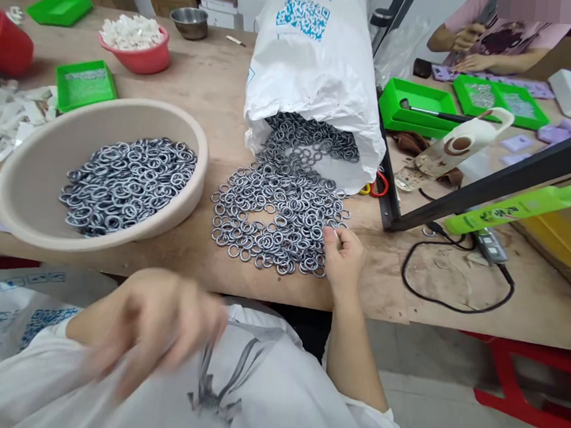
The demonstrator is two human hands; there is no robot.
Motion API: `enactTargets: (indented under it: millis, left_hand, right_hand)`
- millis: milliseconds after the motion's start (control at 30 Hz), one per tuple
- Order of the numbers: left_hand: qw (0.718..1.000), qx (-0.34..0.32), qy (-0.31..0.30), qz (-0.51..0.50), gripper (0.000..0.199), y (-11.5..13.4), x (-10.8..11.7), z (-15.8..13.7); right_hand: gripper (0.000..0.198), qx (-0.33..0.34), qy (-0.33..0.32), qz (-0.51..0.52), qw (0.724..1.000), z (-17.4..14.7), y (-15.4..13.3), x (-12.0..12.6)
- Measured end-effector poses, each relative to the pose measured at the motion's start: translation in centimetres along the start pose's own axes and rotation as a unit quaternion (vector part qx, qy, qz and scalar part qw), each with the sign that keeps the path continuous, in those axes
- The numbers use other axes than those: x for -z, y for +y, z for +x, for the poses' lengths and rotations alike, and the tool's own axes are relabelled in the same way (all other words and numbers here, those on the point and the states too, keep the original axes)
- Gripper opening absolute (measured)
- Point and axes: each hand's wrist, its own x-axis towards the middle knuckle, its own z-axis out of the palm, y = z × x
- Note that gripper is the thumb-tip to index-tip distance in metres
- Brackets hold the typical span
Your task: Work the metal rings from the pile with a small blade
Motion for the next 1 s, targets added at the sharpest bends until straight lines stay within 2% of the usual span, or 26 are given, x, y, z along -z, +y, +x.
enactTargets:
  millis: [100,167,267,333,433,533,600,733,833,933,1000]
  left_hand:
    - [0.99,0.083,0.058,0.101,0.078,-2.2,2.2,2.7]
    - [0.97,0.148,0.098,0.164,0.079,-3.7,3.4,4.4]
    - [0.939,0.213,0.127,0.238,0.079,-5.2,3.4,6.9]
    - [0.936,0.184,0.125,0.272,0.072,-5.5,2.3,8.0]
    - [0.935,0.106,0.143,0.307,0.055,-5.5,0.9,8.7]
    - [0.93,0.085,0.174,0.314,0.04,-5.2,0.9,8.7]
    - [0.933,0.077,0.187,0.298,0.034,-5.0,1.5,8.8]
    - [0.943,0.016,0.22,0.249,0.027,-4.6,2.0,8.8]
    - [0.955,-0.018,0.233,0.181,0.018,-3.7,1.9,8.2]
    - [0.981,-0.037,0.189,0.02,0.018,-2.1,1.5,6.8]
    - [0.982,-0.045,0.133,-0.128,0.025,-1.0,1.1,5.7]
  right_hand:
    - [0.048,-0.013,-0.001,-0.007,1.0,0.0,0.1,0.1]
    - [0.05,-0.021,0.001,-0.007,1.0,0.0,0.4,0.0]
    - [0.052,-0.031,0.004,0.003,0.999,-0.2,1.2,-0.2]
    - [0.051,-0.034,0.002,0.005,0.999,-0.3,1.6,-0.2]
    - [0.049,-0.037,0.004,-0.014,0.999,-0.5,1.8,0.1]
    - [0.047,-0.034,0.005,-0.02,0.999,-0.6,1.6,0.2]
    - [0.045,-0.031,0.001,-0.012,0.999,-0.7,1.5,0.2]
    - [0.043,-0.034,-0.016,-0.004,0.999,-0.9,1.5,-0.1]
    - [0.042,-0.046,-0.032,0.01,0.998,-0.9,0.8,-0.3]
    - [0.037,-0.062,-0.057,0.082,0.993,-1.0,-1.2,-0.9]
    - [0.035,-0.051,-0.099,0.154,0.982,-1.1,-2.9,-1.6]
